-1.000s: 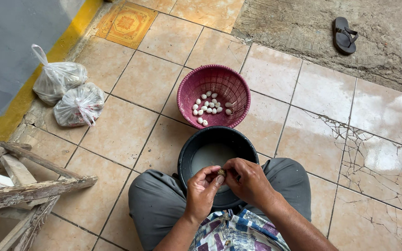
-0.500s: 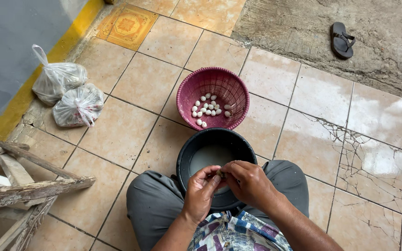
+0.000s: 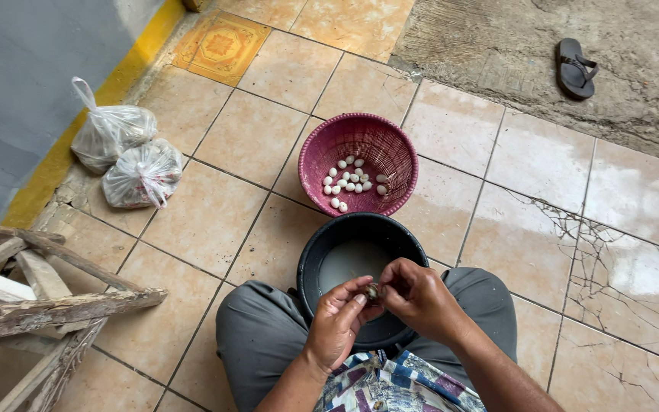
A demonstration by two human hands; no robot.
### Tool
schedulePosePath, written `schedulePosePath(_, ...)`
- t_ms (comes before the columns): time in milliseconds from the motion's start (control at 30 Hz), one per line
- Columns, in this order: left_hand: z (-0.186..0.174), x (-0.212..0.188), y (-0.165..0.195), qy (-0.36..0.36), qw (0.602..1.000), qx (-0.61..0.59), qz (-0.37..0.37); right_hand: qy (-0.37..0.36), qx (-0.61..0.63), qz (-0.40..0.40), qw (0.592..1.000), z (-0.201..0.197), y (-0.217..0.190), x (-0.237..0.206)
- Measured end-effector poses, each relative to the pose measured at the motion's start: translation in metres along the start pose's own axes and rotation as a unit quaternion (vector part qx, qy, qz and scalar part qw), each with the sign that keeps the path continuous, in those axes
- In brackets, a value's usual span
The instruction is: The person sits on the floor and peels small white eggs by hand, removing the shell and rinsing them in a black bowl of water. The peeled eggs are placed into a pink basket.
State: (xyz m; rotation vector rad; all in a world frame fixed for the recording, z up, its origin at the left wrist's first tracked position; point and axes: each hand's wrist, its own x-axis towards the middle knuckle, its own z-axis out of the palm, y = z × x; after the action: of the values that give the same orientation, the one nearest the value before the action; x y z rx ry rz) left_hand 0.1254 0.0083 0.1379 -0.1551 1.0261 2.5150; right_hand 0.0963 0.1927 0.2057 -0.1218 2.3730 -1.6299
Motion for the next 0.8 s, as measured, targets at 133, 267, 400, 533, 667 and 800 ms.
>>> schedulePosePath(133, -0.002, -0.002, -0.003, -0.017, 1.000, 0.013, -0.012, 0.007, 0.091, -0.046, 0.995, 0.003, 0.010, -0.001)
schedulePosePath(267, -0.009, 0.001, 0.002, 0.015, 1.000, -0.010, 0.004, 0.082, -0.059, -0.104, 0.990, 0.001, 0.013, 0.004)
schedulePosePath(400, -0.009, 0.001, 0.003, 0.026, 0.999, 0.008, 0.035, 0.072, -0.106, -0.252, 0.959, 0.008, 0.009, -0.002)
schedulePosePath(533, 0.000, 0.001, -0.002, 0.019, 0.987, 0.121, 0.102, 0.083, -0.103, -0.222, 0.966, 0.016, 0.007, -0.006)
schedulePosePath(667, 0.007, -0.004, 0.000, 0.044, 0.924, 0.311, 0.219, 0.095, -0.118, -0.207, 0.967, 0.020, 0.006, -0.007)
schedulePosePath(800, 0.015, -0.007, -0.001, 0.050, 0.902, 0.343, 0.258, 0.093, -0.138, -0.190, 0.968, 0.022, 0.006, -0.008)
